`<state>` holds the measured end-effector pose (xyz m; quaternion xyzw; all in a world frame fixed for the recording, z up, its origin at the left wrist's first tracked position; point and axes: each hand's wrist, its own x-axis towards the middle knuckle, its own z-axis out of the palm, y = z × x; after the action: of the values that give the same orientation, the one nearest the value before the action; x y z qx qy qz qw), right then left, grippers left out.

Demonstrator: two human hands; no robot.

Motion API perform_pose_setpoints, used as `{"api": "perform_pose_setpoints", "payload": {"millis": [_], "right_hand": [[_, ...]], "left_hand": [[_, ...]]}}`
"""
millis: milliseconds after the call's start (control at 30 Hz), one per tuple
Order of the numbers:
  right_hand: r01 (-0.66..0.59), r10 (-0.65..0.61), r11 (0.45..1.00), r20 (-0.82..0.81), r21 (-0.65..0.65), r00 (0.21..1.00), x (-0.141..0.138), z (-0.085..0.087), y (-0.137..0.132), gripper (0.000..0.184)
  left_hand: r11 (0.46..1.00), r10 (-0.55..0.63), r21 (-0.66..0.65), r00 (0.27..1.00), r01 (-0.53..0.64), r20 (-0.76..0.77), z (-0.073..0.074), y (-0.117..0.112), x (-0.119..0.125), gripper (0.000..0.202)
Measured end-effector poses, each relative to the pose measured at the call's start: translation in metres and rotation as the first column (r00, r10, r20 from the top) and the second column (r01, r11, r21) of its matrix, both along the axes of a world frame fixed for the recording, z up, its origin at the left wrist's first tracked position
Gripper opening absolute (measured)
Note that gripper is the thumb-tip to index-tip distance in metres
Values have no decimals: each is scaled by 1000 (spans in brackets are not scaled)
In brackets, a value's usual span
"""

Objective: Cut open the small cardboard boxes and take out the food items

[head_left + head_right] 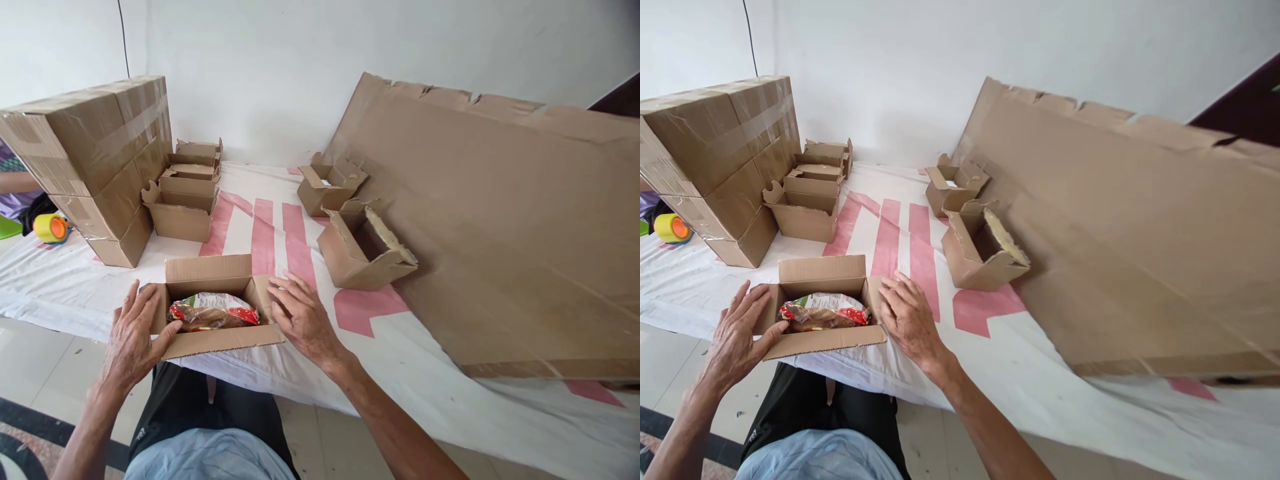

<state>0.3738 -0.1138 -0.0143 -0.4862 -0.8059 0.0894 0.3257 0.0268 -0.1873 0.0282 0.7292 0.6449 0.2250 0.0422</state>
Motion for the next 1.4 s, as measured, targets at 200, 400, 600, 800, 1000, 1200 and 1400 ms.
{"api": "perform_pose_setpoints", "payload": {"millis": [200, 400, 600, 800, 1000, 1200, 1400], "right_hand": [[-32, 33, 994, 12, -102, 999, -1, 3, 2, 34], [-221, 231, 971, 122, -89, 965, -25, 52, 1, 16], [-295, 366, 927, 388, -232, 846, -58, 64, 3, 15], [-302, 350, 937, 461, -177, 816, -66, 44, 5, 22], [-312, 323, 946, 140, -91, 936, -62, 38, 4, 31], [-248, 243, 969, -140, -16, 960, -60, 55, 11, 30], [-205, 184, 978, -352, -24, 918, -49, 82, 22, 31]], "left_hand": [[990, -104, -91, 994, 107, 37, -19, -5, -8, 100], [987, -127, -92, 991, 131, 48, -21, -7, -8, 104], [990, -127, -59, 990, 130, 58, -23, -8, -7, 103], [986, -134, -86, 987, 141, 87, -20, -9, -6, 106], [988, -116, -90, 989, 124, 86, -19, -8, -4, 109], [990, -107, -84, 991, 114, 79, -18, -5, 0, 106], [992, -107, -62, 991, 112, 76, -18, -1, 2, 109]]}}
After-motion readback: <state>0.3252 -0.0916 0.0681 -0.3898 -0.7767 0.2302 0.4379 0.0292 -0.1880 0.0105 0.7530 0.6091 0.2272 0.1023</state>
